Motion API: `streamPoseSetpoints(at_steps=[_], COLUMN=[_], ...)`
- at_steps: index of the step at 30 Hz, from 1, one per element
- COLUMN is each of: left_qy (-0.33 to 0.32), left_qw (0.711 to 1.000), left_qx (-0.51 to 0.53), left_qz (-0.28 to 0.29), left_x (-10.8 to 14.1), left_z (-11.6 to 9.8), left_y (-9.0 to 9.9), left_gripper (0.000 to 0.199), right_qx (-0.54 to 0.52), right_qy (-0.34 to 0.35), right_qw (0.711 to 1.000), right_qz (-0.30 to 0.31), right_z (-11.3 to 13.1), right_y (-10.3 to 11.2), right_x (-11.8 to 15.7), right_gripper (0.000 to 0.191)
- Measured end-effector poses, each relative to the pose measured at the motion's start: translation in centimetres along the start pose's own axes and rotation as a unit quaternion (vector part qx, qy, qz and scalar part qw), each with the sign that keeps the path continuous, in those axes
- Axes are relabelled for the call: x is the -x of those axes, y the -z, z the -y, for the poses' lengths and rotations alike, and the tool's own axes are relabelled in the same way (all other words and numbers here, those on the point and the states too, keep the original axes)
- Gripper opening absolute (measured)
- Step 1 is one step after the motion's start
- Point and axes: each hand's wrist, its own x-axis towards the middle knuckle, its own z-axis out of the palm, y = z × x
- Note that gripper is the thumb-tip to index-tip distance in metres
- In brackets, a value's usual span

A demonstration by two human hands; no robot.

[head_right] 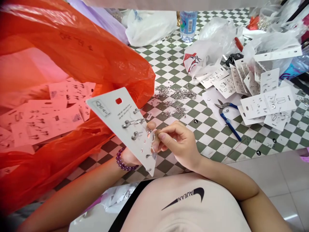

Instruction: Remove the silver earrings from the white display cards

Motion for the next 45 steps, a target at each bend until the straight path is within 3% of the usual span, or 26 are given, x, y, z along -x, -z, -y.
streamPoseSetpoints(at_steps=[4,14,16,19,22,29,32,37,45], left_qy=[-0.001,0.016,0.012,0.003,0.011,0.005,-0.008,0.033,0.000], left_qw=[1.000,0.999,0.999,0.999,0.999,0.998,0.999,0.998,0.998], left_qx=[-0.024,-0.029,-0.034,-0.039,-0.029,-0.055,-0.045,-0.058,-0.061], left_qz=[0.004,-0.001,0.005,0.018,0.008,0.015,0.020,0.009,0.015], left_x=[0.0,0.0,0.0,0.0,0.1,-0.2,-0.6,-0.7,-0.5], left_z=[0.0,-0.4,-0.5,-0.4,-0.4,-0.9,-1.4,-1.8,-0.5], left_y=[0.1,0.1,0.1,0.1,0.2,-0.3,-0.6,-0.7,0.1], left_gripper=[0.029,0.023,0.024,0.024,0.025,0.025,0.036,0.043,0.015], right_qx=[0.011,0.006,0.068,0.186,0.219,0.152,0.158,0.132,0.101], right_qy=[-0.011,-0.024,0.001,0.095,0.144,0.096,0.104,0.073,0.020], right_qw=[1.000,1.000,0.998,0.978,0.965,0.984,0.982,0.988,0.994], right_qz=[-0.003,0.010,0.014,0.015,0.016,0.021,0.027,0.027,0.024], right_z=[0.1,-0.1,0.0,0.0,-0.2,-0.6,-0.8,-1.2,-1.0], right_y=[0.1,0.1,0.4,0.9,1.2,1.1,1.2,1.6,1.5], right_x=[0.0,0.1,0.1,0.2,0.2,0.2,0.1,0.3,0.3], right_gripper=[0.010,0.011,0.010,0.010,0.009,0.006,0.009,0.006,0.017])
